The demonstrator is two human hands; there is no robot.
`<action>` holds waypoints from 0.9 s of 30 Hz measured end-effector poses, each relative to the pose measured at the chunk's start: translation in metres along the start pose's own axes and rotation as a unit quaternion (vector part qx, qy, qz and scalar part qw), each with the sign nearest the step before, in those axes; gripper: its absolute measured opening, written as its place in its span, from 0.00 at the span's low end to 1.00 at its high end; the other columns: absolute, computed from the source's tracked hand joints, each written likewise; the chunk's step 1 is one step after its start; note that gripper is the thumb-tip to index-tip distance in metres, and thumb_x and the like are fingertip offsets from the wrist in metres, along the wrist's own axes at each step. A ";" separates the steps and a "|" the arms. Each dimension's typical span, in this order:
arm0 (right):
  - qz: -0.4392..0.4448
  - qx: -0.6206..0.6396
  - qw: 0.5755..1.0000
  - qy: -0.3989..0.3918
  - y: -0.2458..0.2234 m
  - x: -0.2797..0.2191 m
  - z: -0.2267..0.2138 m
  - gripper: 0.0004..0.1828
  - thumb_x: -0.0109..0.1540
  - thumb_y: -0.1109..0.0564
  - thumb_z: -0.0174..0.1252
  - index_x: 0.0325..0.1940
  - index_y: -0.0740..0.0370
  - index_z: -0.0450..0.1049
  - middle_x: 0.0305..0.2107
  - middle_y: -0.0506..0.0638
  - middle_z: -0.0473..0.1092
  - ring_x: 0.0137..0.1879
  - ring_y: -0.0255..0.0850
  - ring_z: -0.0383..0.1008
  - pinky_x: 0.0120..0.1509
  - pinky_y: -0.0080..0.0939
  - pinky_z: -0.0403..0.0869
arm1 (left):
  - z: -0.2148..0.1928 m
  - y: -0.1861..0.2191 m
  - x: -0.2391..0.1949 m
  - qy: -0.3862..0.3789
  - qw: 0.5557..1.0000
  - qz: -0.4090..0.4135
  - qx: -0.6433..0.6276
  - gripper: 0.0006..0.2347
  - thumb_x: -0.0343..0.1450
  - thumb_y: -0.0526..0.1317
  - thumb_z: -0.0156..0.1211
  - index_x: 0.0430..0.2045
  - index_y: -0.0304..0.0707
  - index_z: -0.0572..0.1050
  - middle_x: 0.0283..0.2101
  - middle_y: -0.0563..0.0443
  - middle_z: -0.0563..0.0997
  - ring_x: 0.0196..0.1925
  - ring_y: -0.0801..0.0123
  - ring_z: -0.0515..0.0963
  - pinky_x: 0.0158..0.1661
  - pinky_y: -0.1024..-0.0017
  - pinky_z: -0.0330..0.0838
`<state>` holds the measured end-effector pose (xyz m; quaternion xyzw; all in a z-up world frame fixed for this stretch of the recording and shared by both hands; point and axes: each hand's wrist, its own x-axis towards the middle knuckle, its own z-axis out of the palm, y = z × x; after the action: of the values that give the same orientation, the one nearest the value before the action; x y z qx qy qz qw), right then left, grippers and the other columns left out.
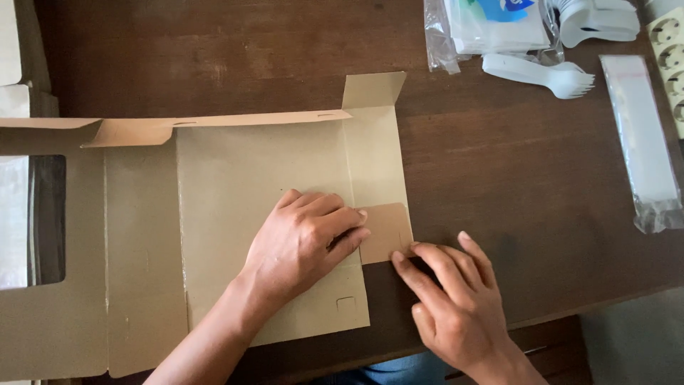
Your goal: The person is carefully folding a flat cardboard box into its 3D shape, focusing on the side flaps and the windowed lid.
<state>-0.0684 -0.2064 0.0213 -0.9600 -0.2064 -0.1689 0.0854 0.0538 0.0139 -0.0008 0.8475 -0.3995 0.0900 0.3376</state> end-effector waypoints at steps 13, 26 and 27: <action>0.071 0.054 0.996 -0.013 0.018 -0.024 -0.006 0.30 0.58 0.72 0.44 0.62 0.61 0.74 0.57 0.55 0.69 0.59 0.48 0.71 0.77 0.60 0.66 | 0.003 -0.001 -0.001 0.004 1.000 -0.003 0.008 0.06 0.75 0.43 0.60 0.30 0.47 0.79 0.27 0.58 0.75 0.26 0.62 0.73 0.33 0.65 0.62; 0.030 0.016 0.998 -0.045 -0.033 0.009 0.009 0.33 0.54 0.63 0.48 0.62 0.49 0.74 0.62 0.61 0.64 0.64 0.57 0.66 0.73 0.64 0.65 | 0.006 -0.003 -0.004 0.007 1.000 -0.003 -0.001 0.06 0.75 0.43 0.61 0.31 0.46 0.79 0.28 0.58 0.75 0.27 0.62 0.74 0.33 0.65 0.63; 0.031 0.018 0.998 -0.048 -0.030 0.009 0.009 0.33 0.54 0.63 0.48 0.62 0.49 0.74 0.62 0.61 0.64 0.64 0.57 0.66 0.73 0.64 0.65 | 0.005 -0.003 -0.005 0.005 1.000 -0.005 -0.003 0.06 0.75 0.43 0.61 0.31 0.46 0.79 0.28 0.58 0.75 0.27 0.62 0.74 0.33 0.65 0.63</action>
<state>-0.0710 -0.1736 0.0187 -0.9712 -0.1834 -0.1166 0.0976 0.0522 0.0146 -0.0081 0.8482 -0.3937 0.0917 0.3422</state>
